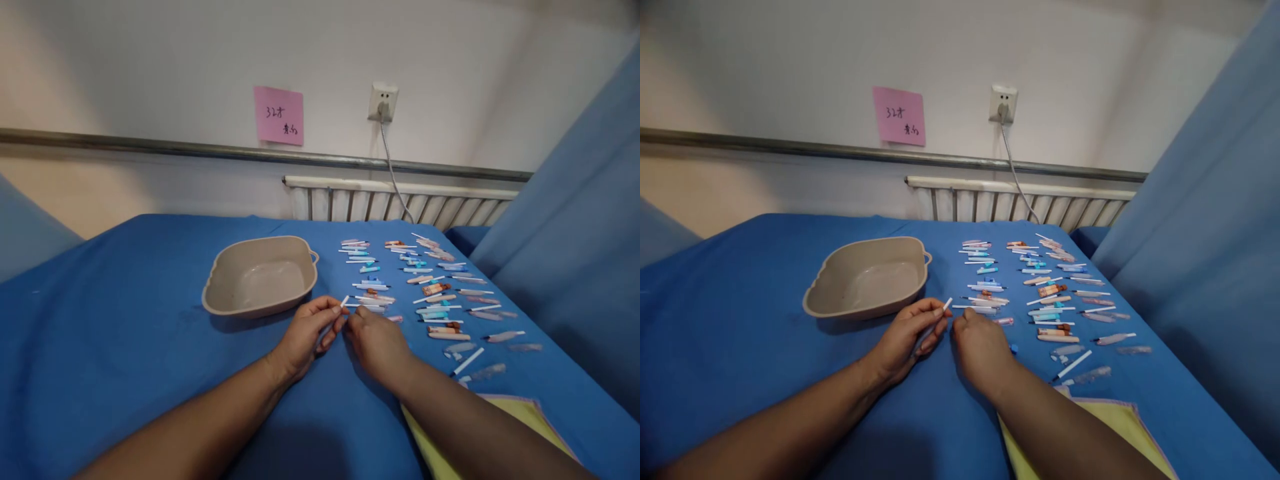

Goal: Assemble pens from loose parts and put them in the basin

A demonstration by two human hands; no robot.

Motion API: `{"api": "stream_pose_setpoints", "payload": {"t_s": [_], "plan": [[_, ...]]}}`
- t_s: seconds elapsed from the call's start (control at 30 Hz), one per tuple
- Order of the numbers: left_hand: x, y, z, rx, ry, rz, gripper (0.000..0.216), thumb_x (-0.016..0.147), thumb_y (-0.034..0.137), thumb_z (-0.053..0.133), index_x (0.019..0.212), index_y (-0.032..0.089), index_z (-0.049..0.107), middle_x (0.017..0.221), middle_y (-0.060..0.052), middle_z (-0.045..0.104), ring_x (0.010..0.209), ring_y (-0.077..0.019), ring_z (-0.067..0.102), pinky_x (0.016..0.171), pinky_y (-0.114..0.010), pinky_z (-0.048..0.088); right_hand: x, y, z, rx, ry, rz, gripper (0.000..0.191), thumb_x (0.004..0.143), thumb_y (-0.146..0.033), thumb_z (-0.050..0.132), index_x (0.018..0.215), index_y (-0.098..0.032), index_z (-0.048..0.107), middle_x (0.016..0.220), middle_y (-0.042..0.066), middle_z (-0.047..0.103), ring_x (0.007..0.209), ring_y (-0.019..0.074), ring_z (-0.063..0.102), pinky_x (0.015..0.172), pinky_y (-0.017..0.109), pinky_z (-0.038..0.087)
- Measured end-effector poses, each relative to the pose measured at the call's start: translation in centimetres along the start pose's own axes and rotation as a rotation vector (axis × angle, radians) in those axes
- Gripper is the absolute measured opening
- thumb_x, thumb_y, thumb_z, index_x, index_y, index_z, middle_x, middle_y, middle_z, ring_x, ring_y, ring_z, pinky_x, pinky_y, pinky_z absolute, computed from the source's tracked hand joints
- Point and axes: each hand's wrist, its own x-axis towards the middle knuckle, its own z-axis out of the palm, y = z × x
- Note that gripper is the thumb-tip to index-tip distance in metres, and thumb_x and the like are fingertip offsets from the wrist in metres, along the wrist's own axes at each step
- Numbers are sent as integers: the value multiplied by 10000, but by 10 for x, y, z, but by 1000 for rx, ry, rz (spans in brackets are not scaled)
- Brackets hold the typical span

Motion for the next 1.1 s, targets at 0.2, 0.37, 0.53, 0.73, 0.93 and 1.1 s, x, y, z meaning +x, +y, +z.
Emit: {"api": "stream_pose_setpoints", "payload": {"t_s": [0.2,0.37,0.53,0.73,0.93,1.1], "plan": [[2,-2,0,-5,-5,-34,170,737,301,626,788,144,583,527,51,510,323,-25,314,323,-157,154,-6,8,0,139,41,5,226,906,-136,372,901,-171,595,886,109,641,787,229,611,649,310,410],[3,-3,-3,42,-31,-37,171,764,313,612,796,146,593,537,45,514,330,-24,310,326,-158,154,-6,34,-6,787,133,132,126,884,-266,444,808,-191,509,700,3,586,623,144,526,585,253,394],[2,-4,0,165,-99,-56,194,775,338,614,794,145,608,539,39,514,339,-27,333,330,-157,173,-3,42,-12,1192,198,165,224,838,-383,534,756,-175,528,564,-59,426,512,94,371,513,221,316],[-2,-4,5,280,-152,-35,196,790,337,592,803,141,604,529,47,514,369,-37,362,352,-151,231,-3,43,-10,1216,194,146,249,830,-414,548,771,-173,575,619,-31,487,561,105,405,549,234,323],[-4,-5,5,309,-159,-40,181,791,323,582,806,143,594,522,57,511,370,-39,362,360,-156,235,-6,44,-15,1065,241,41,198,855,-334,522,742,-183,583,681,-4,539,656,137,460,626,256,357],[-3,-6,6,334,-135,-48,184,781,325,585,796,142,591,504,60,505,364,-43,356,361,-162,232,-7,43,-17,970,259,-7,182,860,-293,521,736,-182,594,689,-6,545,665,134,468,623,249,354]]}}
